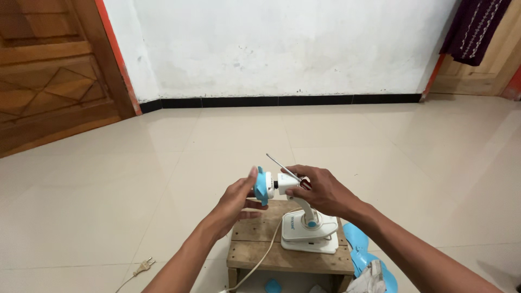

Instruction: The person uses a screwdriver to tighten screws on the motor housing of a small electric fan. They then wipe the fan's neck and motor housing with a cloth. Finally, they attach a blue plastic cap to the top of the fan's motor housing.

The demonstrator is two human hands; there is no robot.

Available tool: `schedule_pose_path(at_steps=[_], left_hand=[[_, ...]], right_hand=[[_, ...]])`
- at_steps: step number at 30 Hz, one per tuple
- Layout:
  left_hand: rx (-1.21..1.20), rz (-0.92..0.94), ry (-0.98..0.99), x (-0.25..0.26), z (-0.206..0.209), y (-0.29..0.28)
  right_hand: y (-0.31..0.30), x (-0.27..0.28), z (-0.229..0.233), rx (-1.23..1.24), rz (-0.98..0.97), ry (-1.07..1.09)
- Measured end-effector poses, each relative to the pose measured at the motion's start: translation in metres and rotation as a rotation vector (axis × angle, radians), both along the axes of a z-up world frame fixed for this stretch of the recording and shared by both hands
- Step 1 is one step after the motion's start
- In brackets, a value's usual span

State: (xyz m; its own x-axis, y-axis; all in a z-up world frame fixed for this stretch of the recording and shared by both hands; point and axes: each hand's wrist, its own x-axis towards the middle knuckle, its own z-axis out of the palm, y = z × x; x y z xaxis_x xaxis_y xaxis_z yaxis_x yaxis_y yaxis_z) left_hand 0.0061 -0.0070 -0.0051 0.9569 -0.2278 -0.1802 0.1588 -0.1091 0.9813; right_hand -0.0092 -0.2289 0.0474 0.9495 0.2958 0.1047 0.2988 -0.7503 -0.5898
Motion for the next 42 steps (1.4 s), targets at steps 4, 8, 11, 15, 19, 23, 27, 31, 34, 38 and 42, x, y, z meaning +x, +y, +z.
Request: schedule_pose_path(at_steps=[4, 8, 11, 15, 19, 23, 27, 31, 34, 38, 42], left_hand=[[-0.092, 0.003, -0.05, 0.008, -0.006, -0.005], [-0.203, 0.016, -0.099, 0.01, -0.006, -0.004], [-0.355, -0.018, -0.103, 0.013, -0.016, 0.0], [-0.497, 0.064, 0.036, 0.015, -0.064, -0.015], [-0.213, 0.115, -0.065, 0.0, -0.109, -0.049], [0.097, 0.134, -0.25, 0.004, -0.097, -0.077], [0.078, 0.165, -0.139, 0.008, -0.075, -0.103], [-0.178, 0.087, -0.27, 0.009, -0.079, -0.116], [-0.296, -0.019, -0.287, 0.009, -0.074, -0.113], [-0.525, -0.123, -0.085, 0.008, -0.039, -0.092], [-0.464, -0.202, -0.089, 0.008, -0.009, -0.058]], right_hand=[[-0.008, 0.006, -0.009, 0.069, 0.049, -0.072], [-0.023, 0.011, -0.018, 0.05, 0.039, -0.151], [-0.032, 0.011, -0.019, 0.043, -0.045, -0.073], [-0.039, 0.001, -0.013, 0.093, -0.158, 0.06], [-0.039, -0.001, -0.012, 0.19, -0.21, 0.09], [-0.045, 0.0, -0.016, 0.208, -0.276, 0.082], [-0.051, -0.005, -0.012, 0.165, -0.317, 0.119], [-0.057, -0.017, -0.005, 0.205, -0.292, 0.136], [-0.06, -0.024, -0.001, 0.33, -0.288, 0.069], [-0.076, -0.017, -0.01, 0.388, -0.51, 0.094], [-0.088, 0.012, -0.074, 0.301, -0.539, 0.152]])
